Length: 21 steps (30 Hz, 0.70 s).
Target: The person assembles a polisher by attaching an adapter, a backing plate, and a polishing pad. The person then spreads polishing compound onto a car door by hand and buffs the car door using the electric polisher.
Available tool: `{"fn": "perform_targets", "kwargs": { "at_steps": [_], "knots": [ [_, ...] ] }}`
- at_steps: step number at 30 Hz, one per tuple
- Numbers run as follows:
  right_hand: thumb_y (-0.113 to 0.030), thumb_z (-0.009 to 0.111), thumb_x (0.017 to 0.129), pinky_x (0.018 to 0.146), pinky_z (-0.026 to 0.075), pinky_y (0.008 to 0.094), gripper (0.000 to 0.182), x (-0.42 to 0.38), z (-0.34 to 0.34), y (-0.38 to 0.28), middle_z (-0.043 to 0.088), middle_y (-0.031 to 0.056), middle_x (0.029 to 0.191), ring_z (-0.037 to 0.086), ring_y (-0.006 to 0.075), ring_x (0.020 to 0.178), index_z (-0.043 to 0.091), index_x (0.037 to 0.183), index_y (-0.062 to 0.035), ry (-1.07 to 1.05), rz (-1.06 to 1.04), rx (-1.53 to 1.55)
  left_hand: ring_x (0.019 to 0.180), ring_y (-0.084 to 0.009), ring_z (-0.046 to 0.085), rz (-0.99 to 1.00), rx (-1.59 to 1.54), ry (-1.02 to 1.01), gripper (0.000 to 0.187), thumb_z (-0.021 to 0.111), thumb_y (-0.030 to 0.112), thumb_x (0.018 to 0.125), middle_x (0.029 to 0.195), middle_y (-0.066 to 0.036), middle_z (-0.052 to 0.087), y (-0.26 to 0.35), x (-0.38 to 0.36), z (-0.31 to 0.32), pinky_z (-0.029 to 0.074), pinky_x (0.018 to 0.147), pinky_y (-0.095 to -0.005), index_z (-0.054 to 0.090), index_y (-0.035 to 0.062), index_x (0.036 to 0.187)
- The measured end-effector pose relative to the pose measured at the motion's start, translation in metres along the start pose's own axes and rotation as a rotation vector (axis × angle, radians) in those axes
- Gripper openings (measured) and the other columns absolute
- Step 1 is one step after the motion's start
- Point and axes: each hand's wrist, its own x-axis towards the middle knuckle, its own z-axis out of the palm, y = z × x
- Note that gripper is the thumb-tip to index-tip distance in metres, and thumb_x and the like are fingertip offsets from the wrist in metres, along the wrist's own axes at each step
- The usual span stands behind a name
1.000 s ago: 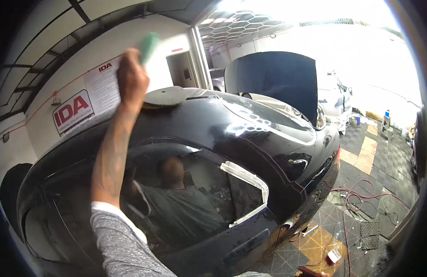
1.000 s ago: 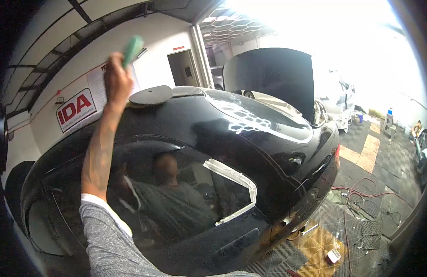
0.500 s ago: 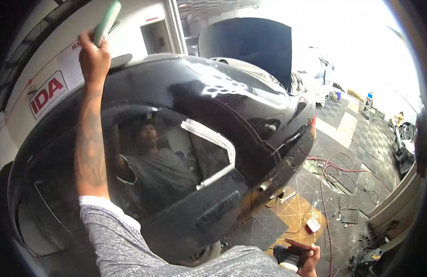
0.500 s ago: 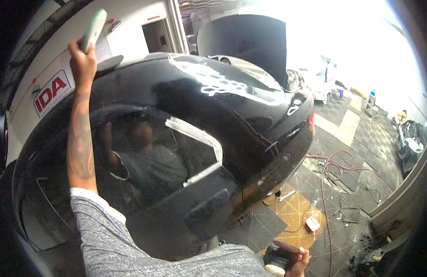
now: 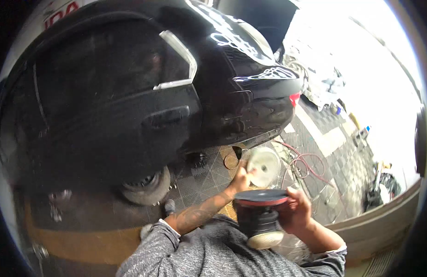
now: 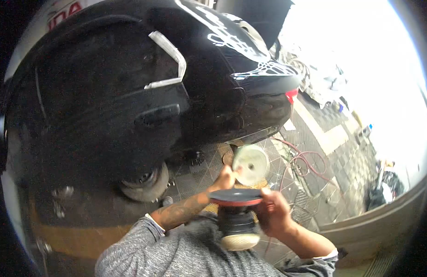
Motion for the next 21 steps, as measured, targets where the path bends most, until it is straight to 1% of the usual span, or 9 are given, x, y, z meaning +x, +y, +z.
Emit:
{"fn": "perform_targets", "kwargs": {
  "at_steps": [2,6,10,11,12,13,16,18,21],
  "knots": [
    [-0.055,0.05,0.096,0.108,0.036,0.0441,0.069,-0.015,-0.004,0.013,0.064,0.0183,0.124,0.053,0.0293,0.126,0.056,0.13,0.0046,-0.244,0.018,-0.118,0.127,-0.0263,0.051,-0.304,0.012,-0.056,0.069,0.062,0.034,0.1,0.136,-0.023,0.051,0.035,-0.035,0.043,0.042,0.107,-0.0381,0.03,-0.0076,0.145],
    [-0.061,0.058,0.093,0.1,0.042,0.0397,0.079,-0.026,-0.013,0.047,0.063,0.0205,0.113,0.054,0.0277,0.119,0.054,0.126,0.0106,-0.557,-0.114,-0.783,0.127,-0.0241,0.051,-0.212,0.265,-0.279,0.076,0.068,0.047,0.094,0.139,-0.021,0.05,-0.031,-0.077,0.072,0.043,0.104,-0.0372,0.039,-0.0034,0.144],
    [-0.081,0.077,0.06,0.078,0.039,0.0366,0.093,-0.025,-0.004,0.05,0.052,0.0064,0.091,0.053,0.021,0.09,0.054,0.1,-0.0003,-0.988,-0.504,-0.98,0.126,-0.0221,0.052,-0.055,0.131,-0.464,0.074,0.066,0.044,0.096,0.138,-0.019,0.052,0.01,-0.123,0.076,0.045,0.102,-0.0362,0.035,0.0007,0.148],
    [-0.058,0.093,0.056,0.102,0.043,0.0416,0.104,-0.023,-0.019,0.059,0.059,0.0174,0.122,0.057,0.0303,0.118,0.053,0.128,0.0039,-1.128,-0.494,-0.939,0.124,-0.0221,0.053,0.045,0.109,-0.476,0.074,0.065,0.043,0.097,0.137,-0.019,0.054,0.013,-0.131,0.075,0.046,0.101,-0.0362,0.034,0.0011,0.148],
    [-0.056,0.094,0.054,0.109,0.039,0.0425,0.11,-0.027,-0.027,0.071,0.055,0.0183,0.132,0.052,0.0321,0.128,0.048,0.135,0.002,-1.134,-0.422,-0.856,0.123,-0.0228,0.054,-0.421,-0.014,-0.329,0.075,0.066,0.044,0.096,0.137,-0.019,0.054,0.016,-0.138,0.079,0.047,0.1,-0.0367,0.033,0.0012,0.149],
    [-0.055,0.094,0.054,0.11,0.038,0.0433,0.111,-0.031,-0.039,0.092,0.054,0.0181,0.134,0.051,0.0324,0.129,0.047,0.137,0.0015,-1.037,-0.47,-0.884,0.121,-0.0232,0.056,-0.511,-0.219,-0.252,0.08,0.068,0.046,0.094,0.135,-0.018,0.056,0.022,-0.149,0.08,0.047,0.1,-0.0364,0.033,0.0005,0.149],
    [-0.052,0.095,0.054,0.113,0.036,0.0448,0.116,-0.033,-0.054,0.153,0.052,0.0168,0.138,0.049,0.0329,0.132,0.041,0.143,0.0001,-0.888,-0.572,-0.844,0.121,-0.023,0.056,-0.531,-0.057,-0.075,0.079,0.069,0.047,0.093,0.134,-0.018,0.056,0.029,-0.187,0.074,0.047,0.099,-0.0375,0.036,0.0001,0.147],
    [-0.054,0.09,0.053,0.112,0.036,0.0424,0.114,-0.038,-0.046,0.192,0.054,0.017,0.134,0.049,0.0281,0.131,0.042,0.141,0.0,-0.873,-0.502,-0.69,0.115,-0.0238,0.06,-0.518,-0.14,0.296,0.073,0.067,0.049,0.093,0.129,-0.017,0.061,0.01,-0.223,0.071,0.049,0.097,-0.0405,0.042,0.0009,0.143],
    [-0.049,0.092,0.057,0.11,0.038,0.044,0.106,-0.064,0.01,0.208,0.056,0.0176,0.131,0.053,0.0316,0.125,0.046,0.138,0.0014,-0.911,-0.546,-0.521,0.097,-0.0271,0.067,-0.576,-0.237,0.326,0.065,0.063,0.048,0.096,0.114,-0.019,0.067,-0.013,-0.288,0.017,0.055,0.086,-0.0436,0.049,0.0001,0.137]
  ]
}}
